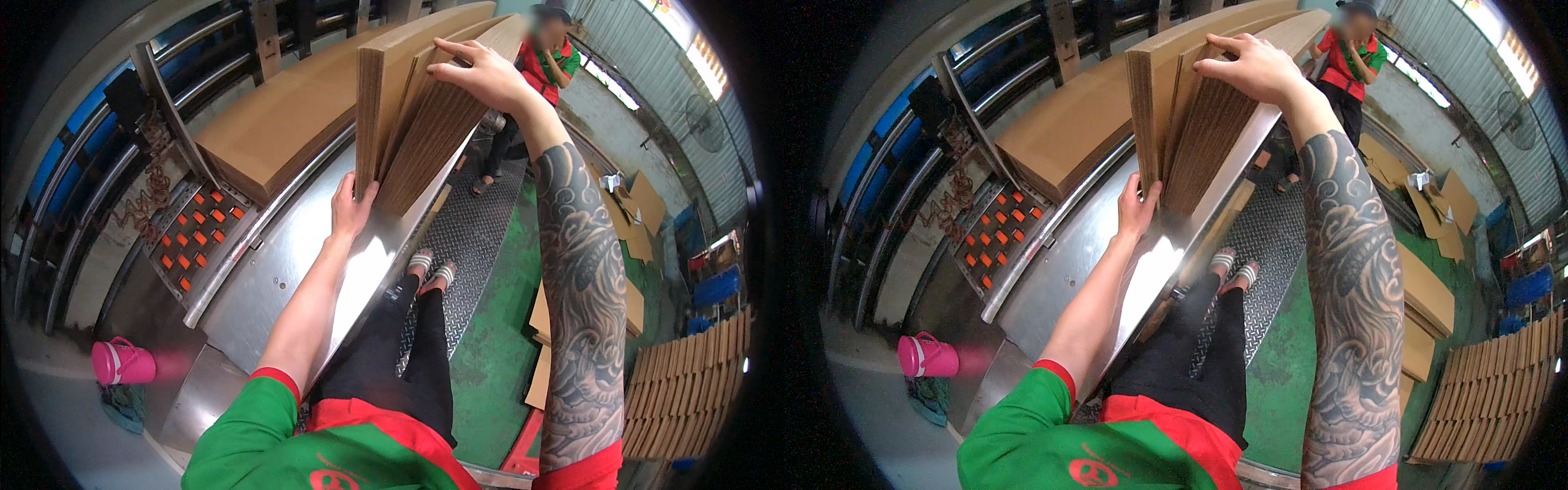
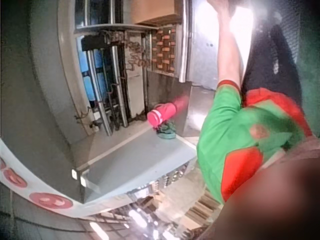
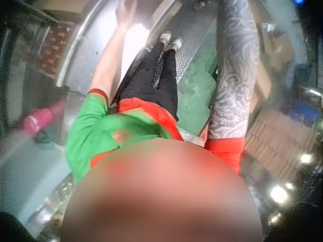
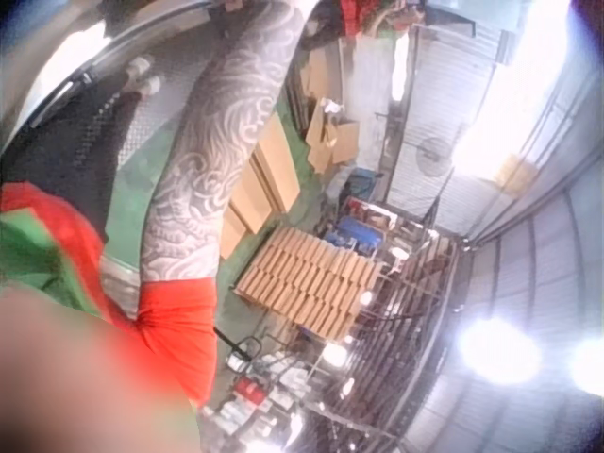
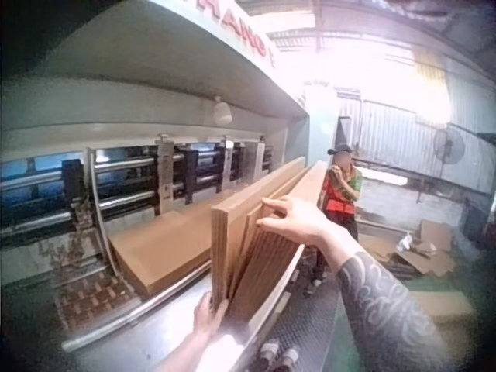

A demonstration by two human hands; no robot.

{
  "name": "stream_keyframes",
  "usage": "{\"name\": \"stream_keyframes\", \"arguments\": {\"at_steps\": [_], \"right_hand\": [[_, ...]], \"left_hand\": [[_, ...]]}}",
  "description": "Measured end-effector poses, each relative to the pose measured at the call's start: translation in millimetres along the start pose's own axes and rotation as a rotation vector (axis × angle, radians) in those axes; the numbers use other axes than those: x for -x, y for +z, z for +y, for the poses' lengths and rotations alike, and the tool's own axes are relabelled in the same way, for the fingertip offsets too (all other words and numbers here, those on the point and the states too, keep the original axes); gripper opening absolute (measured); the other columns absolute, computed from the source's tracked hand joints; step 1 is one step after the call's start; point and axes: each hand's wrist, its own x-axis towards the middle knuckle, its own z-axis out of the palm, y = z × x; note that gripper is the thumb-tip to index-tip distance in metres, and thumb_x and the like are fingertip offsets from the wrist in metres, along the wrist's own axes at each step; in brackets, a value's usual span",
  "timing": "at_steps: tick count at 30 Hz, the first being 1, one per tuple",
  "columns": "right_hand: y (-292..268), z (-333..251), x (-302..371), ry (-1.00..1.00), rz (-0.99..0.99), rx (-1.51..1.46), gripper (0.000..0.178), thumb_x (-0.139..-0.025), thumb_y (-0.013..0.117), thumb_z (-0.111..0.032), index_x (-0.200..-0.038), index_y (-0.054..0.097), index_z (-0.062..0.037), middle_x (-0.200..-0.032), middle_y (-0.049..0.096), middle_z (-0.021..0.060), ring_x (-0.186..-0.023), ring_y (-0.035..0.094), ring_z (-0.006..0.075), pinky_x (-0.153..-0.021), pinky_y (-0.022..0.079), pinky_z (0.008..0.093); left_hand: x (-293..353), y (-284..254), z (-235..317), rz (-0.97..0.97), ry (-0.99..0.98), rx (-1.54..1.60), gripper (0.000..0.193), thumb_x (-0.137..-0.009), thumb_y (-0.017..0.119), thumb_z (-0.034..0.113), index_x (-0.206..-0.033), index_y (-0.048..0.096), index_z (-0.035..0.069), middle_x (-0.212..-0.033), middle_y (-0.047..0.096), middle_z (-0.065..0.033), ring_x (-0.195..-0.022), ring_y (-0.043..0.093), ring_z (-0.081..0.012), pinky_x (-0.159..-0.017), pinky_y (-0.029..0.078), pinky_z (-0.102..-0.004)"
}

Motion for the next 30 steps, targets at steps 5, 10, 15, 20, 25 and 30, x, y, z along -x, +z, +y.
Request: {"name": "stream_keyframes", "arguments": {"at_steps": [5, 10, 15, 20, 25, 30], "right_hand": [[3.0, 4.7, -6.2, -0.065, 0.014, 0.017, 0.082, -0.090, 0.063, -0.071, -0.154, 0.059, -0.0204, -0.154, 0.057, 0.0184, -0.144, 0.052, 0.0362, -0.120, 0.041, 0.0426], [6.3, 12.0, -6.6, -0.020, -0.015, 0.008, 0.070, -0.096, 0.064, -0.061, -0.153, 0.060, -0.0215, -0.157, 0.054, 0.0192, -0.145, 0.051, 0.0359, -0.119, 0.042, 0.0424], [10.0, 20.3, -8.4, -0.197, 0.009, 0.146, 0.054, -0.101, 0.060, -0.060, -0.149, 0.062, -0.0356, -0.161, 0.052, 0.0126, -0.147, 0.049, 0.0352, -0.120, 0.042, 0.0437], [4.2, 14.2, -4.3, -0.200, 0.004, 0.147, 0.060, -0.099, 0.059, -0.062, -0.150, 0.059, -0.0315, -0.160, 0.053, 0.0119, -0.146, 0.050, 0.0352, -0.122, 0.041, 0.0429], [-16.6, -14.6, 2.2, -0.017, -0.064, -0.055, 0.085, -0.094, 0.062, -0.065, -0.151, 0.057, -0.0033, -0.150, 0.059, 0.0237, -0.139, 0.057, 0.0387, -0.118, 0.044, 0.0419], [-26.1, -26.0, 6.4, 0.012, -0.084, -0.047, 0.086, -0.094, 0.062, -0.064, -0.153, 0.054, -0.0030, -0.151, 0.057, 0.0252, -0.140, 0.055, 0.0400, -0.118, 0.043, 0.0421]], "left_hand": [[-32.5, -7.1, 34.9, 0.161, 0.176, 0.225, 0.048, -0.102, 0.072, 0.036, -0.132, 0.058, 0.001, -0.124, 0.069, -0.0185, -0.112, 0.068, -0.0354, -0.098, 0.054, -0.0434], [-86.3, 1.6, 92.2, 0.350, 0.420, 0.112, 0.052, -0.101, 0.072, 0.042, -0.127, 0.052, 0.002, -0.112, 0.070, -0.0198, -0.097, 0.071, -0.0366, -0.085, 0.055, -0.0450], [-97.9, 15.1, 116.3, 0.388, 0.278, 0.151, 0.044, -0.103, 0.069, 0.041, -0.115, 0.051, 0.004, -0.092, 0.071, -0.0211, -0.085, 0.072, -0.0438, -0.074, 0.053, -0.0511], [-108.5, 28.8, 109.1, 0.430, 0.290, 0.168, 0.047, -0.108, 0.054, 0.050, -0.116, 0.052, 0.004, -0.091, 0.071, -0.0202, -0.084, 0.070, -0.0452, -0.075, 0.052, -0.0530], [-125.1, 42.0, 103.1, 0.472, 0.201, 0.157, 0.047, -0.113, 0.038, 0.049, -0.116, 0.057, 0.006, -0.098, 0.069, -0.0213, -0.091, 0.067, -0.0468, -0.079, 0.050, -0.0543], [-124.9, 46.5, 104.1, 0.560, 0.231, 0.112, 0.046, -0.115, 0.035, 0.044, -0.113, 0.061, 0.005, -0.106, 0.069, -0.0227, -0.097, 0.067, -0.0457, -0.083, 0.051, -0.0534]]}}
